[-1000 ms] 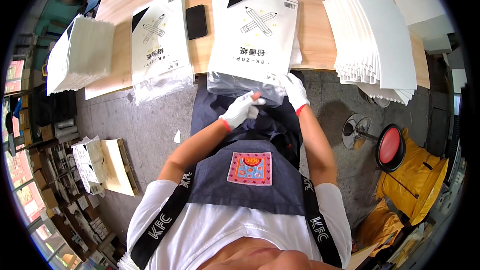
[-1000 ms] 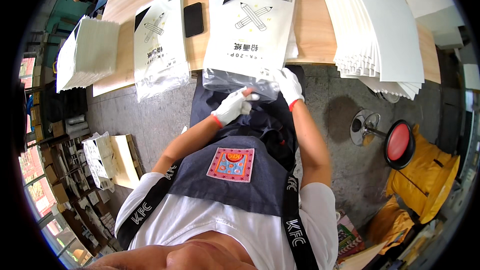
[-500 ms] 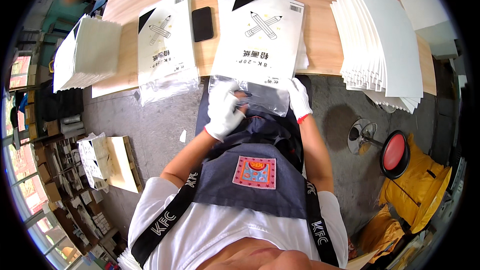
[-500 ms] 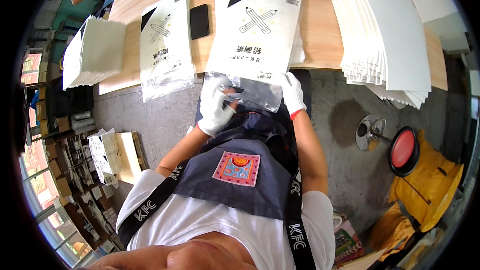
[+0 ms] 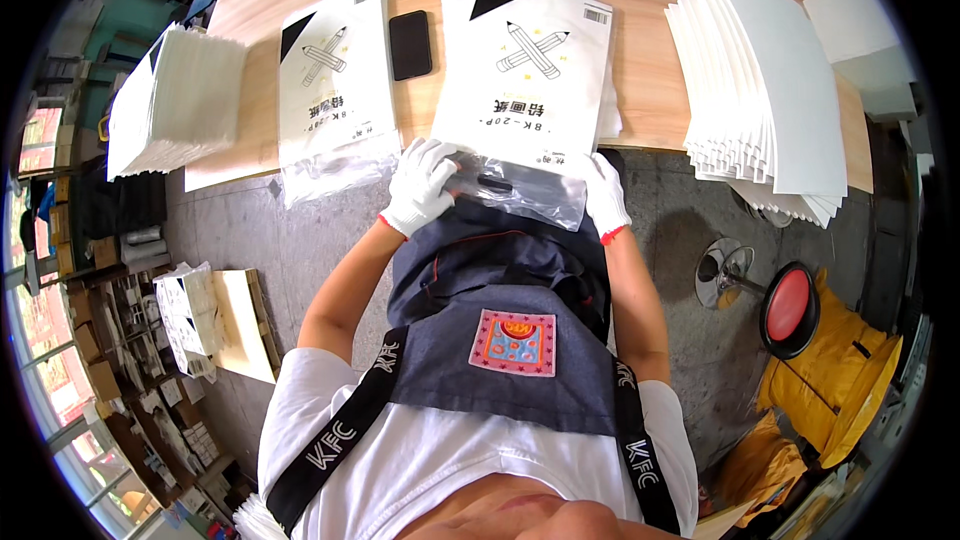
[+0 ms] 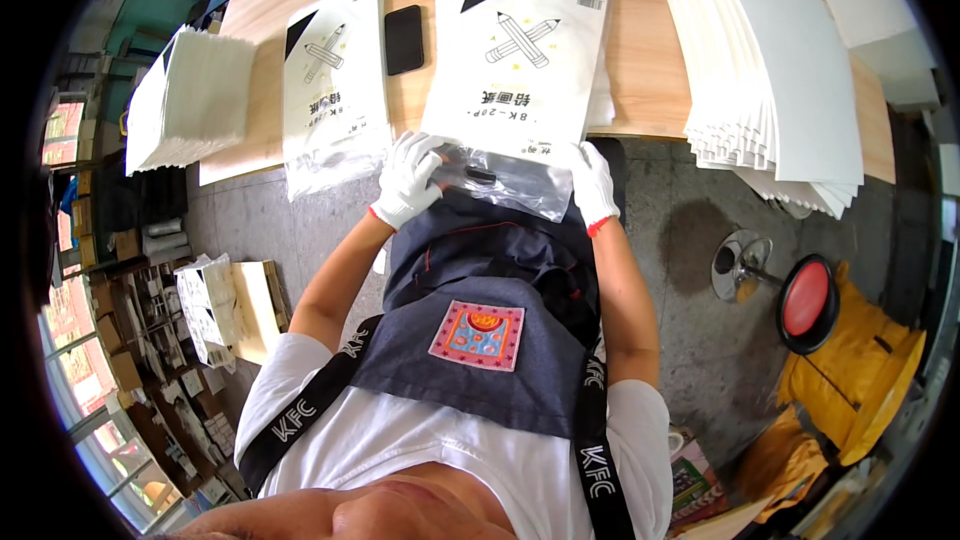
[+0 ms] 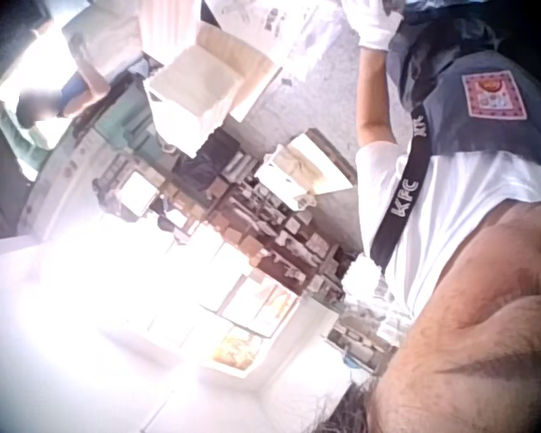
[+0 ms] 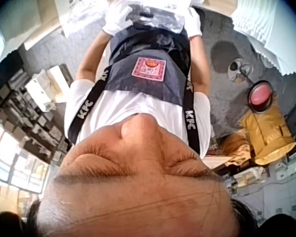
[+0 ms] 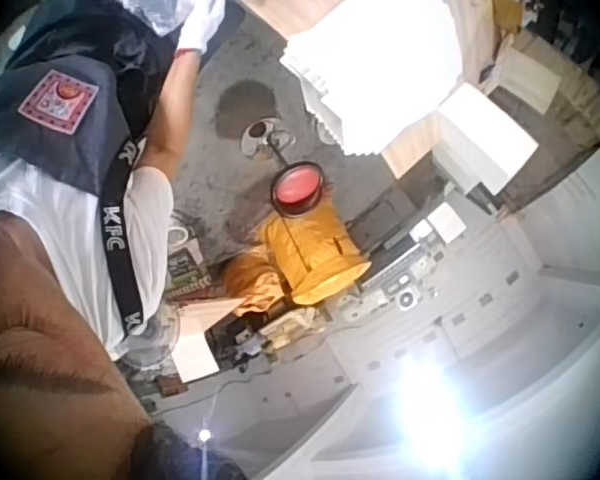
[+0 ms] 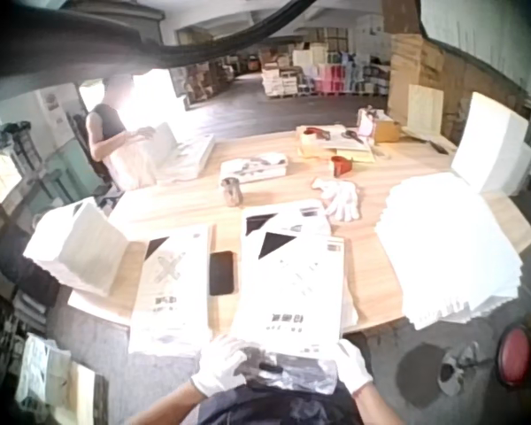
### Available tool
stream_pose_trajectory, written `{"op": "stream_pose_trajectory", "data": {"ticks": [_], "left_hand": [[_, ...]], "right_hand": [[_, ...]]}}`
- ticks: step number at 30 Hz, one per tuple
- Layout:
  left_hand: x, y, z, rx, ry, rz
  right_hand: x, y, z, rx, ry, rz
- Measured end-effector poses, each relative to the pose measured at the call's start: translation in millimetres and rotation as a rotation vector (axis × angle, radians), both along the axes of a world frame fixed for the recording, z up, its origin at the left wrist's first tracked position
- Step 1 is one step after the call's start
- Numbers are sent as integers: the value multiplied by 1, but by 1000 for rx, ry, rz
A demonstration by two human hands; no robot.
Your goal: The person repeatedly picks up stacks of white paper, inserts them into clear plastic packaging, and places the sealed packages onto a pile on the table. The process is continuous and repetitive, with the person handling the paper and packaging materials by hand.
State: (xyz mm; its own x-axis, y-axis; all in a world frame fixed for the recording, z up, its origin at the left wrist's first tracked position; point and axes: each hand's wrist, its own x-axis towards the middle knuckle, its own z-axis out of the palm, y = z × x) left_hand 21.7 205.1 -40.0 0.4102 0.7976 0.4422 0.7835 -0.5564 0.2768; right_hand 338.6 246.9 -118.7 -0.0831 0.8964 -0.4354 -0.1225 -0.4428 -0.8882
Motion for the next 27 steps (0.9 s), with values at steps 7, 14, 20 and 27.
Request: {"op": "stream_pose_trajectory", "data": {"ticks": [7, 14, 20, 27], "left_hand": [[-23, -5, -23, 47, -72, 406], [-71, -90, -46, -204, -71, 464], [-37, -30, -45, -872, -847, 584], [2, 4, -85, -901, -923, 638]], "right_hand": [[1, -2, -10, 30, 17, -44], [-2, -6, 10, -119, 133, -150], [17, -6, 21, -84, 85, -36], [45, -58, 33, -174, 165, -6]]}}
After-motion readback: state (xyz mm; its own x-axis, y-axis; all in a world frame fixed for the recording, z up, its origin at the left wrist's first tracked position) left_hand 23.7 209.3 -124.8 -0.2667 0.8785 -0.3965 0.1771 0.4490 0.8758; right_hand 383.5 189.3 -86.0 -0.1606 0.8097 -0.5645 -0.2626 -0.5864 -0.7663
